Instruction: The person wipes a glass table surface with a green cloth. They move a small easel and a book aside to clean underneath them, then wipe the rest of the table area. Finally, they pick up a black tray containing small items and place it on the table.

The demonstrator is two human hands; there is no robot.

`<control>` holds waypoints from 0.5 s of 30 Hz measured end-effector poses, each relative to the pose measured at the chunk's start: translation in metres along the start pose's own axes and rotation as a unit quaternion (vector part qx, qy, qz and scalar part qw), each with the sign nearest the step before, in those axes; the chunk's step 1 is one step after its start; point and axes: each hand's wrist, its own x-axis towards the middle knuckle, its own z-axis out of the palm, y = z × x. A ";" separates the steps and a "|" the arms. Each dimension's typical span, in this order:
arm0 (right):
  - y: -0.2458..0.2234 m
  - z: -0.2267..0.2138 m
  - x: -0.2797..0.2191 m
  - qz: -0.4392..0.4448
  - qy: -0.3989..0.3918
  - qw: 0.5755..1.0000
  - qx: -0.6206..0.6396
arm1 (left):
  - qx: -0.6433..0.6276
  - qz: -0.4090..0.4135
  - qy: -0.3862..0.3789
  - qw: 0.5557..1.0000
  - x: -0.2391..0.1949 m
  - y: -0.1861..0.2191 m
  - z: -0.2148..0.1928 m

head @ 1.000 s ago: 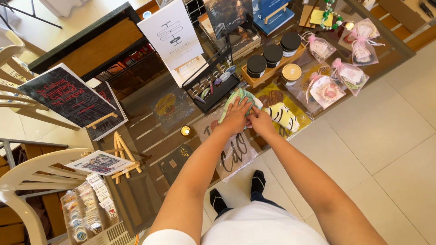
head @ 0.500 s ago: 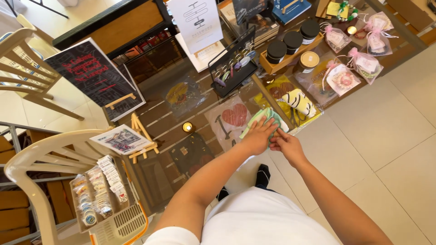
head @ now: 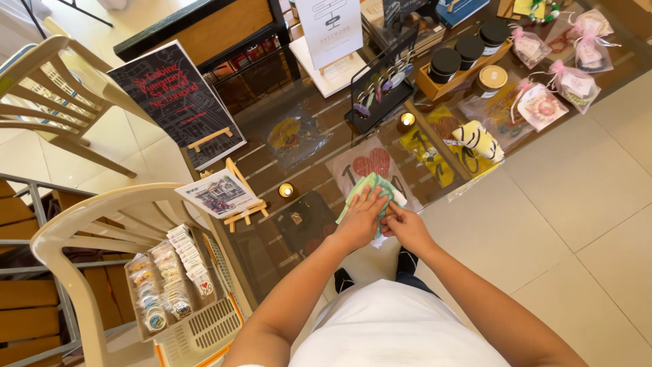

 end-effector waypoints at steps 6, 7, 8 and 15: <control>-0.021 0.028 0.029 -0.028 0.001 0.980 -0.198 | 0.028 -0.031 0.006 0.999 0.016 -0.038 -0.005; -0.027 0.032 0.034 -0.026 -0.002 0.979 -0.201 | 0.026 -0.035 0.007 0.999 0.022 -0.043 -0.009; -0.035 0.034 0.040 -0.038 0.003 0.972 -0.233 | 0.031 -0.045 0.006 0.999 0.029 -0.048 -0.012; -0.075 0.046 0.112 -0.087 -0.025 0.951 -0.296 | 0.048 -0.174 -0.009 0.984 0.077 -0.072 -0.035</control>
